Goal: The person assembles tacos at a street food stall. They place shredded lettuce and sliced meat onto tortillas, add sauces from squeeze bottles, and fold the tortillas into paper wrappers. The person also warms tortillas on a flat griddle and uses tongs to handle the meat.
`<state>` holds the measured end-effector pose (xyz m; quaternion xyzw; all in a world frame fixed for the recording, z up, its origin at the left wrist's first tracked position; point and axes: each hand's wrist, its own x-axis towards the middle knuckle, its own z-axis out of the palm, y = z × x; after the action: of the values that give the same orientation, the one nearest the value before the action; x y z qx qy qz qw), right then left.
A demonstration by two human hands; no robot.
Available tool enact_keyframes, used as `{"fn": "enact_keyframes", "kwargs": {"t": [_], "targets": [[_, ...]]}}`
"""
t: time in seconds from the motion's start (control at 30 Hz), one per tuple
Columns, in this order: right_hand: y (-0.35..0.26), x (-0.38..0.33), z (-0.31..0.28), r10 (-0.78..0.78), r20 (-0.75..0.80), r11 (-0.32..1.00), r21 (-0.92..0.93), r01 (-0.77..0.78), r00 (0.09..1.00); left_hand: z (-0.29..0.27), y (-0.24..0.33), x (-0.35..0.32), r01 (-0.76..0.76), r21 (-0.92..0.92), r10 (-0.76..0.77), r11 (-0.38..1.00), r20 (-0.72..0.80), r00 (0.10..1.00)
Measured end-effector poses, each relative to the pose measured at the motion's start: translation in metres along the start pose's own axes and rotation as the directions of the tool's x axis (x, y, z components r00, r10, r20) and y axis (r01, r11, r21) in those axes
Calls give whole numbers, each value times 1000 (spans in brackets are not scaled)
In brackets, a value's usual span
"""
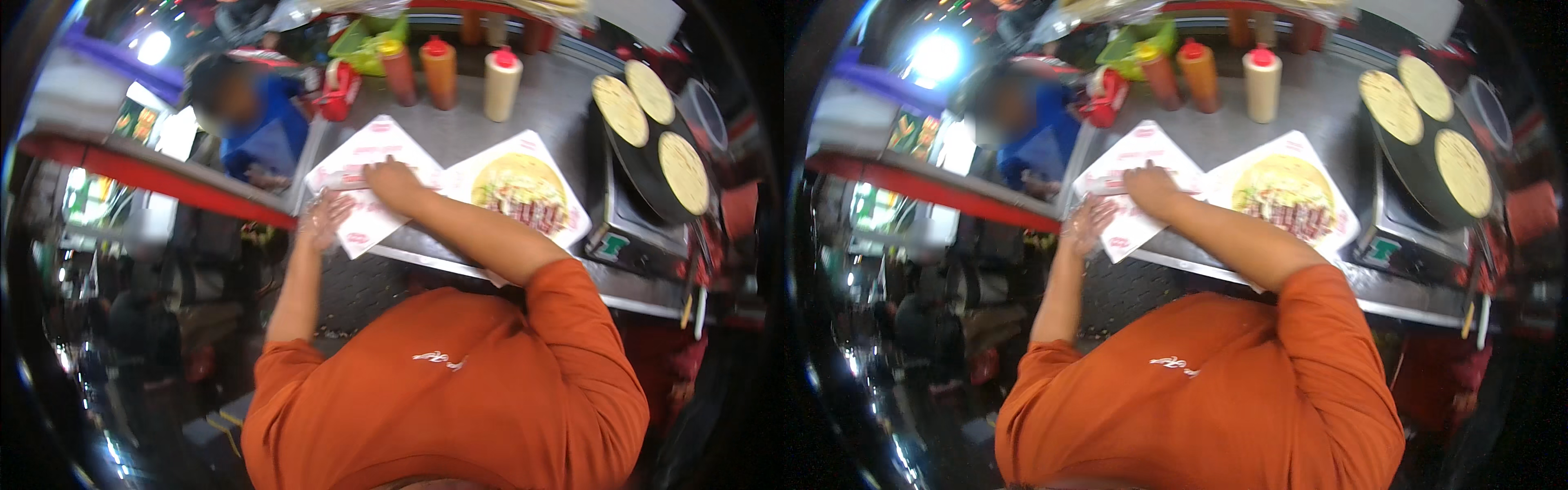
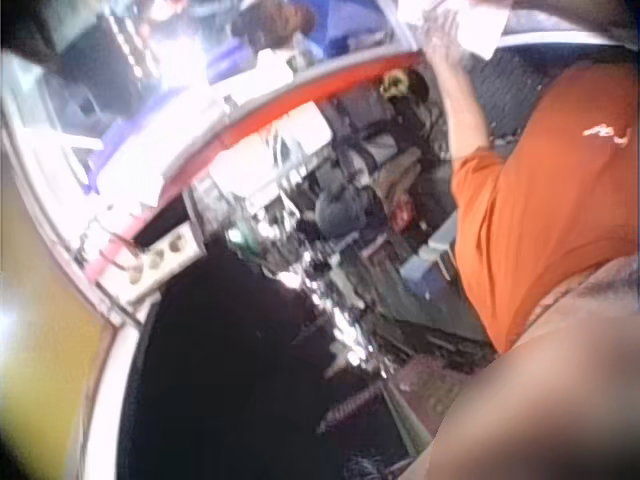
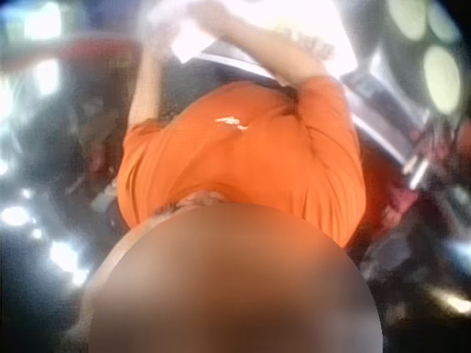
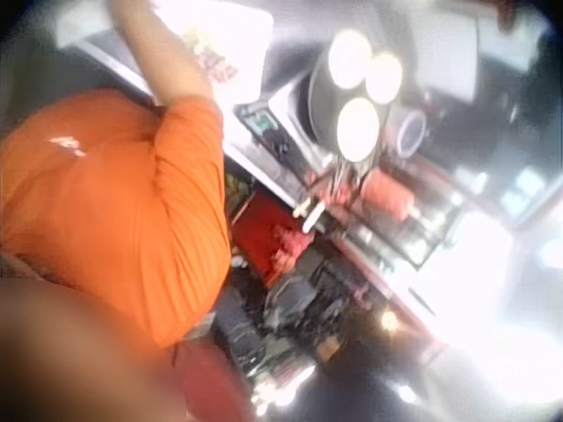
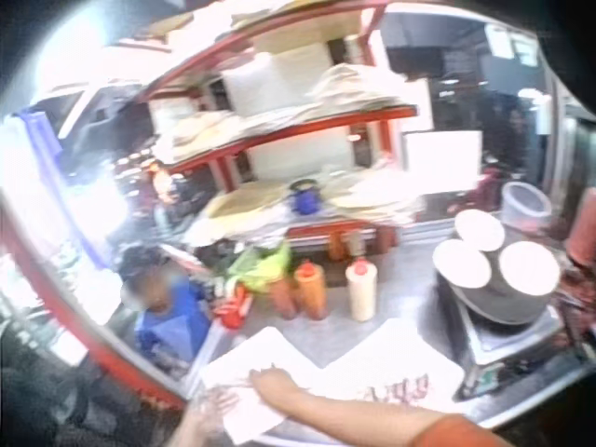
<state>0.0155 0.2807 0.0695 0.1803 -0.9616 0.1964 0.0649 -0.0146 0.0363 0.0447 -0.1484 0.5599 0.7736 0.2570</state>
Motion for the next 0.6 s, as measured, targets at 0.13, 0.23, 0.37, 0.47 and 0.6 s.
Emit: {"fn": "enact_keyframes", "kwargs": {"t": [0.13,0.23,0.37,0.47,0.6], "targets": [[-23,-34,-14,-85,62,996,10,84,994,16,-44,-29,-309,-135,252,941,-328,911],[-34,-44,-23,-109,85,992,-51,114,990,13,-50,-53,-521,565,668,640,-74,741],[-32,-44,-31,-149,79,981,-111,157,986,-7,-23,-46,-564,700,648,-438,680,342],[-23,-37,-32,-112,101,992,-47,118,989,-20,3,-17,-715,563,502,-414,797,336],[-3,3,-27,137,-80,989,-51,-141,987,-16,36,25,-871,401,324,-284,895,306]]}}
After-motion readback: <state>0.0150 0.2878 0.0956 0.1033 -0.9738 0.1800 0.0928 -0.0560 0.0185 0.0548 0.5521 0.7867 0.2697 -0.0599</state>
